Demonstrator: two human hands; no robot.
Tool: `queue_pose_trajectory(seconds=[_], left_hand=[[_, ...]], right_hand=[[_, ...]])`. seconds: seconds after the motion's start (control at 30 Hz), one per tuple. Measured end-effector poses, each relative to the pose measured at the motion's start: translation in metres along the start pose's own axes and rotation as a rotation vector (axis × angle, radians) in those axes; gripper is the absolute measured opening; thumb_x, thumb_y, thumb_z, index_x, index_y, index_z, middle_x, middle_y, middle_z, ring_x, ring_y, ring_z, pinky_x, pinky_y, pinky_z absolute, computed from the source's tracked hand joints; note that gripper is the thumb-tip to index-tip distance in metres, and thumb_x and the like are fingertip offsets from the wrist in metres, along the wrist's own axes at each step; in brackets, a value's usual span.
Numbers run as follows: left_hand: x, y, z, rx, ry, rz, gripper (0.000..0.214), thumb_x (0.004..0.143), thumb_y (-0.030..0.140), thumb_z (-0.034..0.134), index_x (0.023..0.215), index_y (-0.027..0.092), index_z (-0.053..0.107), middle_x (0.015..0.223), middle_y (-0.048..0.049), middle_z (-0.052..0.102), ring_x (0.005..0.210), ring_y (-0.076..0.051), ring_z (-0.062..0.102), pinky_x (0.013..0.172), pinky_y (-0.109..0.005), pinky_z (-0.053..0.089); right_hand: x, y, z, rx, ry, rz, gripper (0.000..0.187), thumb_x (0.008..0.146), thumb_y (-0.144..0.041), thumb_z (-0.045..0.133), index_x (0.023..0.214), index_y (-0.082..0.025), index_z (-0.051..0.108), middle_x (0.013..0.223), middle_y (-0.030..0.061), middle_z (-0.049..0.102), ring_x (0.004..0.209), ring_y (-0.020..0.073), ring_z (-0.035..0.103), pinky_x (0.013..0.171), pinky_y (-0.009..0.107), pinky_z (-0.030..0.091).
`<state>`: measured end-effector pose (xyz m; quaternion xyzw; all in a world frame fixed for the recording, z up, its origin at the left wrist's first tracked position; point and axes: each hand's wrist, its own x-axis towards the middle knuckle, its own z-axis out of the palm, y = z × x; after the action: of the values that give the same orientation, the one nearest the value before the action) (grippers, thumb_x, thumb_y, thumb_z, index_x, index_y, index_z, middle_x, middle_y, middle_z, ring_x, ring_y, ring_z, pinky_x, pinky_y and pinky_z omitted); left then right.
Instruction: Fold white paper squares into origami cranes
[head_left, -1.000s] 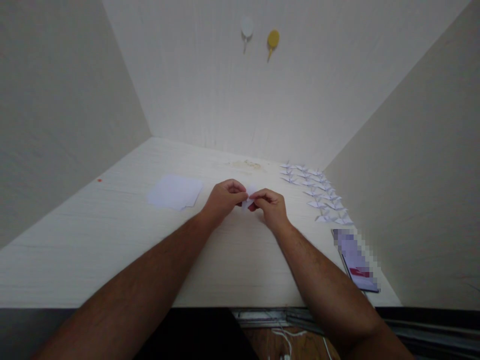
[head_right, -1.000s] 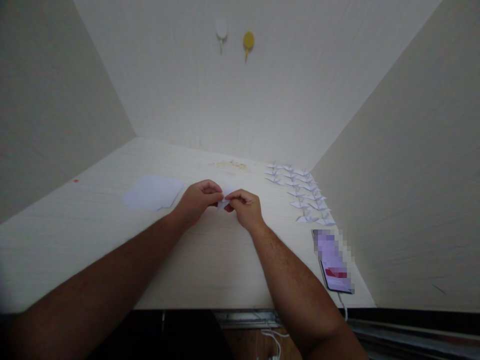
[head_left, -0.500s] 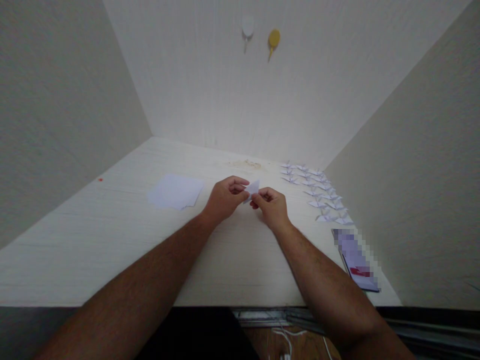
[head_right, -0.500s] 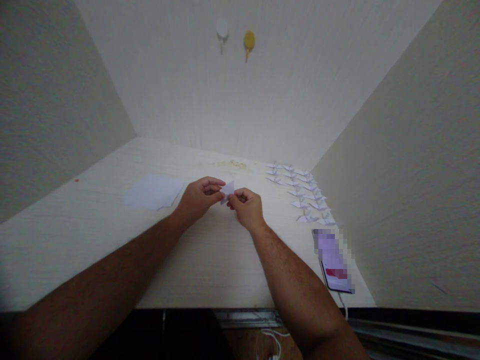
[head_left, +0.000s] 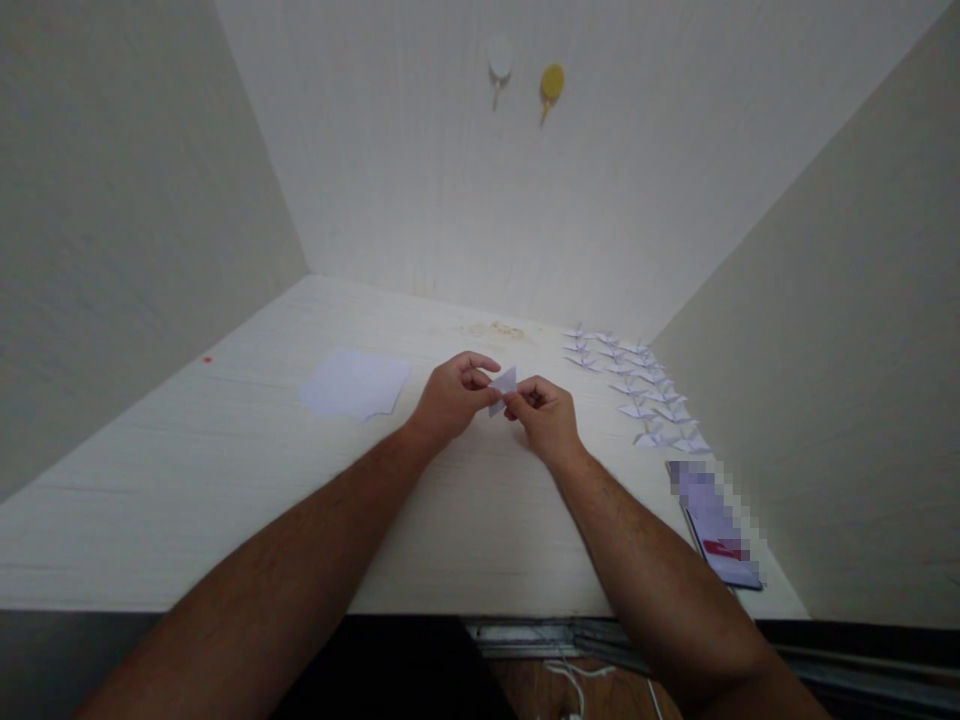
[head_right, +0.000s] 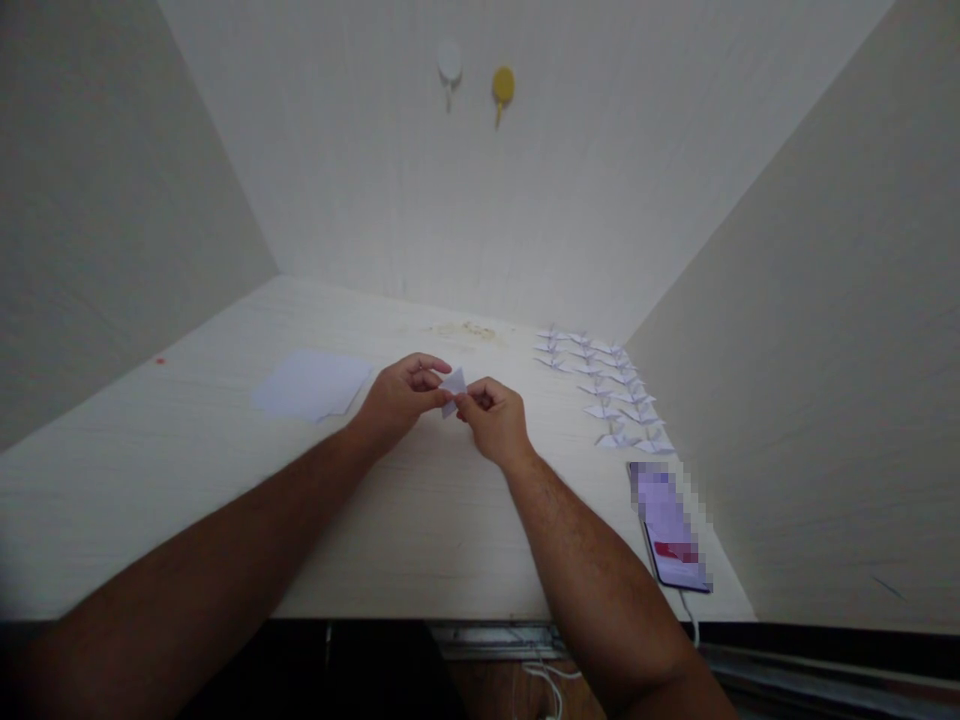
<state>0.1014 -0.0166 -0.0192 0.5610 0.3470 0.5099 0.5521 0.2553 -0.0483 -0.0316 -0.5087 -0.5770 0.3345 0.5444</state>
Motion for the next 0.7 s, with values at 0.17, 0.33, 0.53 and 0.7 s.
queue_pose_trajectory(seconds=[0.17, 0.33, 0.53, 0.7], left_hand=[[-0.002, 0.005, 0.0, 0.05, 0.018, -0.001, 0.031, 0.062, 0.023, 0.077, 0.089, 0.015, 0.064, 0.063, 0.0028, 0.063, 0.055, -0.01, 0.057, 0.055, -0.023, 0.042], [-0.001, 0.006, -0.001, 0.034, -0.016, 0.061, 0.029, 0.063, 0.022, 0.077, 0.088, 0.015, 0.065, 0.059, 0.0039, 0.061, 0.053, -0.01, 0.056, 0.054, -0.022, 0.042], [0.0, 0.0, -0.002, -0.006, 0.049, -0.038, 0.031, 0.062, 0.026, 0.079, 0.087, 0.014, 0.066, 0.063, 0.0007, 0.066, 0.057, -0.011, 0.059, 0.059, -0.025, 0.047], [0.003, -0.005, -0.002, -0.007, 0.114, -0.138, 0.031, 0.059, 0.032, 0.081, 0.079, 0.014, 0.066, 0.064, -0.0014, 0.066, 0.055, -0.012, 0.058, 0.055, -0.025, 0.047]], right_hand=[[0.0, 0.0, -0.001, -0.036, 0.007, -0.006, 0.022, 0.074, -0.039, 0.071, 0.069, -0.019, 0.062, 0.056, -0.0008, 0.064, 0.048, 0.0111, 0.053, 0.047, 0.023, 0.038], [-0.001, -0.006, -0.001, -0.029, -0.009, -0.017, 0.022, 0.073, -0.038, 0.072, 0.066, -0.019, 0.063, 0.056, -0.0005, 0.065, 0.049, 0.0113, 0.054, 0.049, 0.023, 0.04], [0.003, 0.002, 0.001, 0.033, 0.022, 0.07, 0.021, 0.072, -0.038, 0.072, 0.073, -0.018, 0.066, 0.056, -0.0009, 0.064, 0.049, 0.0121, 0.057, 0.049, 0.024, 0.044], [0.004, 0.01, 0.0, -0.024, 0.127, -0.102, 0.031, 0.068, -0.033, 0.077, 0.094, -0.023, 0.063, 0.082, -0.0011, 0.065, 0.059, 0.0101, 0.057, 0.051, 0.022, 0.046]])
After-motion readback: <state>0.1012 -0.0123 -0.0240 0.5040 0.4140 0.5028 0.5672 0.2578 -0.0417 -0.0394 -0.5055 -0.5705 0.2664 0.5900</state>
